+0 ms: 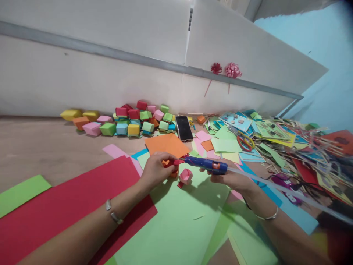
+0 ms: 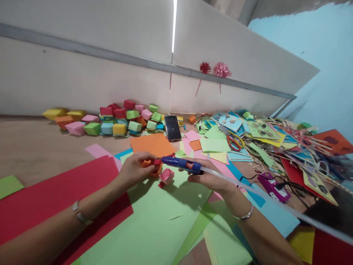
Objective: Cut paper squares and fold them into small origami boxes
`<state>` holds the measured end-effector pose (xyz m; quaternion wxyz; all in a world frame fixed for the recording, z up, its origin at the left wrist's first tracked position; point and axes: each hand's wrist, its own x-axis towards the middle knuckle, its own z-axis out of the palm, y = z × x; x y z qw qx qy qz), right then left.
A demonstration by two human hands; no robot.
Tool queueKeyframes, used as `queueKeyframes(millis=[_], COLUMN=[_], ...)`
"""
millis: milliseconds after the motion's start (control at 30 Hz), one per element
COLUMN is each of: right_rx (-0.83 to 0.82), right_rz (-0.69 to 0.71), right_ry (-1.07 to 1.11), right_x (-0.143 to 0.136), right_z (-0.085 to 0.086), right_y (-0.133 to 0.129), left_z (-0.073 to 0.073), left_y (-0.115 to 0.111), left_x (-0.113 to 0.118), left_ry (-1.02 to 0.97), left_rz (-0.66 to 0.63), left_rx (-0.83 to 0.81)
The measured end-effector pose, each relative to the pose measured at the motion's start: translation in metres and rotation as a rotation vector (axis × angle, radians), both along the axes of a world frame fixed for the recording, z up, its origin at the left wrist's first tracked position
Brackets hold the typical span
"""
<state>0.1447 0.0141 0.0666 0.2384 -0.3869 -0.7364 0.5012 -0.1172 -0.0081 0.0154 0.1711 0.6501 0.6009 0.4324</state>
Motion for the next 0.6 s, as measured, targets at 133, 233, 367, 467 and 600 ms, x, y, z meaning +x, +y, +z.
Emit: queueKeyframes(millis=[133, 233, 367, 467, 600], right_rx=[0.117, 0.138, 0.115, 0.156, 0.235], right_rz=[-0.016, -0.036, -0.075, -0.110, -0.112], right_ry=[-0.103, -0.073, -0.035, -0.069, -0.122], right_x=[-0.001, -0.002, -0.004, -0.007, -0.012], right_z=[0.000, -0.001, -0.004, -0.005, -0.005], right_y=[-0.005, -0.009, -0.016, -0.021, -0.027], left_z=[0.001, 0.001, -0.001, -0.001, 0.000], left_y=[-0.001, -0.001, -0.002, -0.003, -0.004], left_x=[0.000, 0.000, 0.002, 0.004, 0.007], left_ry=[0.001, 0.002, 0.003, 0.016, 0.106], left_rz=[0.010, 0.022, 0.028, 0.021, -0.014], left_rx=[-0.004, -0.004, -0.005, 0.005, 0.098])
